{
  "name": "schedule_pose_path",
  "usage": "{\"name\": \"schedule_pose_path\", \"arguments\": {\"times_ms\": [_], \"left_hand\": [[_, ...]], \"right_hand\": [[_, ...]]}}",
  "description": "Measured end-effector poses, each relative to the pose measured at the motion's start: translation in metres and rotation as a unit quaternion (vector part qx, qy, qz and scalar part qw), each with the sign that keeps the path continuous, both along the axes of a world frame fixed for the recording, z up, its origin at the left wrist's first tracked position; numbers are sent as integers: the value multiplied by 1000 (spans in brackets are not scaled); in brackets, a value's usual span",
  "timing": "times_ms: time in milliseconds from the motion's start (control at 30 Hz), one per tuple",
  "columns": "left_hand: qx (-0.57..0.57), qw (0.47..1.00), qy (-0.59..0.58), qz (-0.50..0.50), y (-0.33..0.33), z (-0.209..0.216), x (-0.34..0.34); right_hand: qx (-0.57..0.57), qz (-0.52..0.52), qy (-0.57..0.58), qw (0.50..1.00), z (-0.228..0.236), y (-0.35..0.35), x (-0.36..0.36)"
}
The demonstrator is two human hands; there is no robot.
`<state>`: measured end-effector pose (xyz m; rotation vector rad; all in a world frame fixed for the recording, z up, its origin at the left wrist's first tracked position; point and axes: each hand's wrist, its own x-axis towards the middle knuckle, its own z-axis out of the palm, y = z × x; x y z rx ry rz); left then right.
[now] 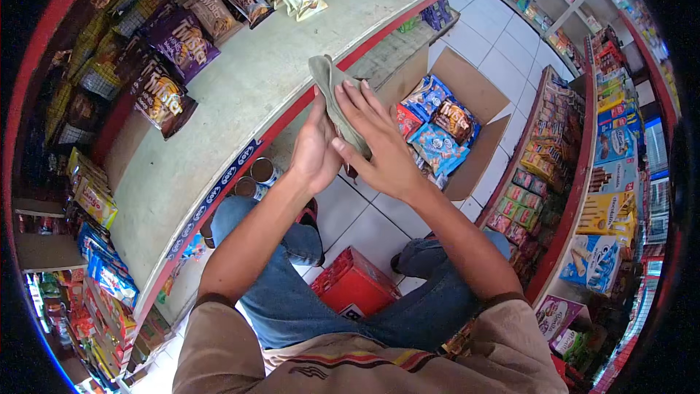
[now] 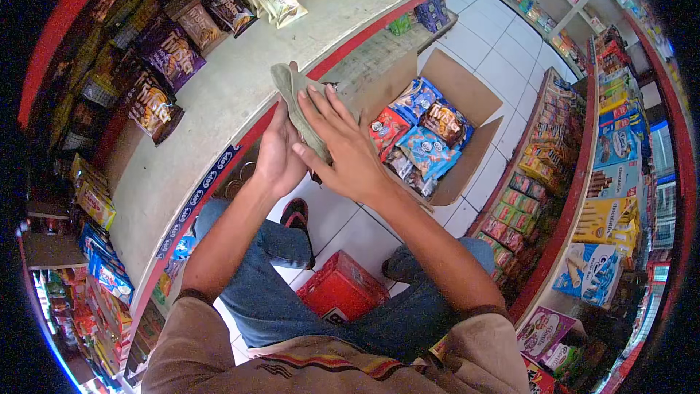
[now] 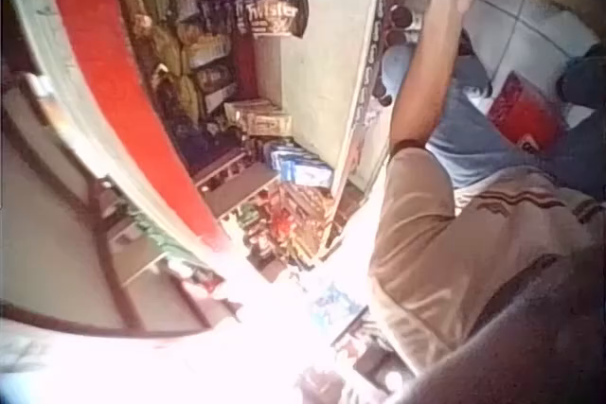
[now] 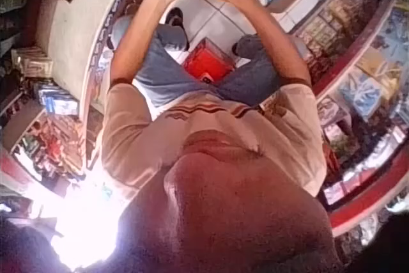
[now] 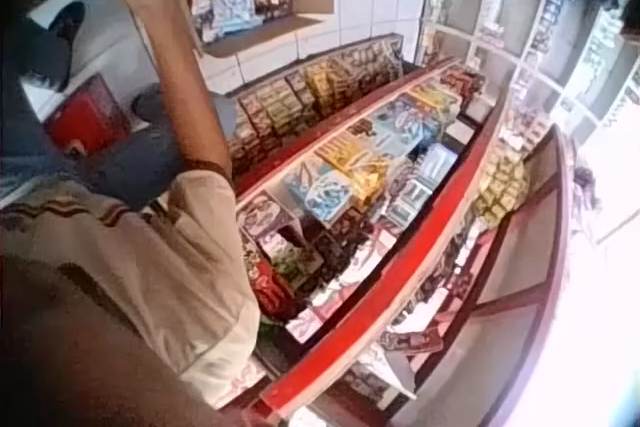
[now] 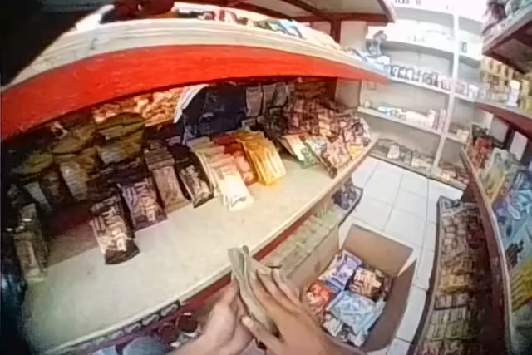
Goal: Cleaning snack packages with a cloth and arranging them on a shelf.
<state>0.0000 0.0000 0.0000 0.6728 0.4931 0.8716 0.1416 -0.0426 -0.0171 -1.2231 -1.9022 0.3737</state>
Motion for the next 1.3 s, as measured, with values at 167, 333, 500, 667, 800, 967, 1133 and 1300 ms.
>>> {"name": "schedule_pose_path", "arguments": {"times_ms": [167, 333, 500, 667, 800, 967, 1133, 1300], "left_hand": [[16, 999, -34, 26, 3, -4, 4], [0, 996, -82, 39, 23, -5, -13], [-29, 986, -162, 29, 30, -6, -24], [0, 992, -93, 79, 37, -3, -31], [14, 997, -60, 54, 24, 11, -21], [54, 996, -56, 47, 11, 10, -4], [37, 995, -41, 88, 22, 4, -10], [41, 992, -50, 106, 32, 5, -23]], "right_hand": [[20, 6, -20, 1000, -4, -4, 0], [60, 44, -113, 991, 6, -11, -4], [86, 105, -156, 978, 11, -7, 11], [43, 146, -99, 983, 23, -5, 30], [10, 59, -58, 997, 20, -2, 48], [-27, -56, 157, 986, 11, 0, 30], [-38, 14, 43, 998, 4, -1, 27], [-133, 64, 61, 987, 19, -4, 49]]}}
